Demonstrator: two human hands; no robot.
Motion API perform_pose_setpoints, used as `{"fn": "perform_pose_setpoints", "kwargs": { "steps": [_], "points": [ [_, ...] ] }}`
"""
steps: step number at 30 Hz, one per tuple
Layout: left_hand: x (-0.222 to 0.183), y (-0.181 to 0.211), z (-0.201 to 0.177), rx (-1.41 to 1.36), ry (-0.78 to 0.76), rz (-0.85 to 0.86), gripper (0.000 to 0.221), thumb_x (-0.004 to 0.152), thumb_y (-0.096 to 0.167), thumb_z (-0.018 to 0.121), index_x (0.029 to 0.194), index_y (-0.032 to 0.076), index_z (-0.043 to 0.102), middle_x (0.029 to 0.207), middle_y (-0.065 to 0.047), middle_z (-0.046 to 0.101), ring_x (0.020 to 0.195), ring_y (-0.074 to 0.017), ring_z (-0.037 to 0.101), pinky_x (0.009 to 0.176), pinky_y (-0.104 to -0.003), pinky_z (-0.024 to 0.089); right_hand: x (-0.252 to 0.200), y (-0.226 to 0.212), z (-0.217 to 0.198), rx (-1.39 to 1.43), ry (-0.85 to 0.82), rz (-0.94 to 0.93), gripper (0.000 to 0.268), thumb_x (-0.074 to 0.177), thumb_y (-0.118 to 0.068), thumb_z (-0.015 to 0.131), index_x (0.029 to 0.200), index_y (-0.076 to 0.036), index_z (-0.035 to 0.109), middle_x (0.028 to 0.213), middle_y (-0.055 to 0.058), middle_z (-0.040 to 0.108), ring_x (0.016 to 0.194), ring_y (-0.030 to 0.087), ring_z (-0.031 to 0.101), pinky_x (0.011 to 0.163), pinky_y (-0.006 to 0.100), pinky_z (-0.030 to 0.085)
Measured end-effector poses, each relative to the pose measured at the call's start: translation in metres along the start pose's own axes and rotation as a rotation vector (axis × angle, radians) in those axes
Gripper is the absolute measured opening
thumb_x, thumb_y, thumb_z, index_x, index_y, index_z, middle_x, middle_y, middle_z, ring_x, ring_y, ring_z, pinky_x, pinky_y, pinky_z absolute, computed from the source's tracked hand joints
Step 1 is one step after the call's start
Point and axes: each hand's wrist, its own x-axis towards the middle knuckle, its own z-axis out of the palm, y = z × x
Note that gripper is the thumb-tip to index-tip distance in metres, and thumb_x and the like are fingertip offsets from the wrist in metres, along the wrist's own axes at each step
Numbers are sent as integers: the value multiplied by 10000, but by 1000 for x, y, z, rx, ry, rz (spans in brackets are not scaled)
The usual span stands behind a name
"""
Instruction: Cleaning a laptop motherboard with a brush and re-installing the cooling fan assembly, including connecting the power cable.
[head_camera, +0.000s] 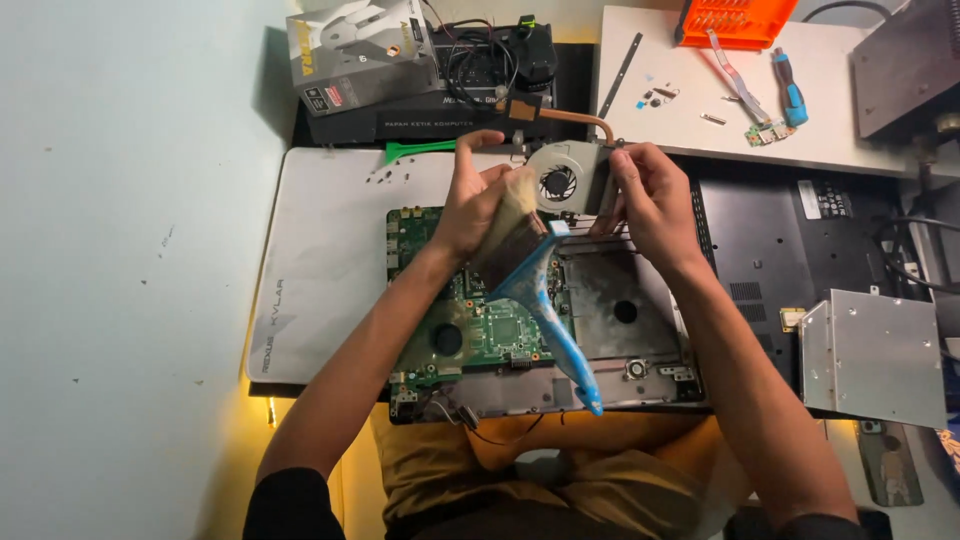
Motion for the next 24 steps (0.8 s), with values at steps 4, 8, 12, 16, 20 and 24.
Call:
{"fn": "perform_pose_setpoints", "kwargs": {
  "steps": [4, 8, 12, 16, 20, 24],
  "points": [
    [2, 24, 17, 58, -45, -99, 309, 1094, 271, 869, 1249, 195, 613, 870, -31, 750, 768, -127, 761, 739, -276, 615, 5, 1, -3, 18, -33, 12, 275, 1312, -219, 636, 1292, 31, 748, 663, 138, 631, 564, 263, 755, 593, 359, 660],
    [11, 22, 13, 162, -101, -97, 321, 1132, 332, 806, 844, 206, 742, 809, 40, 749, 794, -37, 713, 793, -215, 573, 6, 15, -10, 193, -66, 46, 252, 1303, -170, 615, 1316, 51, 737, 715, 169, 687, 541, 294, 781, 561, 383, 691],
    [23, -7, 9, -32, -25, -88, 274, 1116, 352, 839, 905, 184, 790, 814, 14, 785, 768, -53, 757, 774, -220, 611, 2, 3, -16, 275, -62, 32, 309, 1292, -150, 571, 1439, 84, 707, 788, 235, 713, 590, 335, 803, 571, 405, 702],
    [20, -23, -15, -70, 52, -141, 283, 1119, 410, 807, 1210, 141, 810, 927, -35, 786, 773, -127, 745, 707, -286, 607, -19, -50, -35, -10, -236, 166, 566, 1105, -101, 627, 1666, -47, 575, 1312, 163, 703, 883, 263, 772, 675, 363, 677],
    [-6, 28, 14, -122, 139, -5, 318, 1207, 391, 702, 993, 157, 733, 844, 29, 799, 778, -43, 796, 765, -219, 630, -57, -64, -12, -252, -473, 124, 1130, 732, 37, 987, 1756, -30, 514, 1188, 247, 803, 828, 365, 821, 616, 480, 686],
    [-18, 25, 20, -27, 170, 73, 361, 1179, 456, 746, 955, 174, 728, 841, 7, 797, 765, -54, 761, 753, -261, 615, -93, -41, 62, -269, -339, 37, 1423, 648, -252, 1165, 1846, -84, 416, 1500, 277, 753, 1178, 438, 802, 850, 491, 638]
  ]
}}
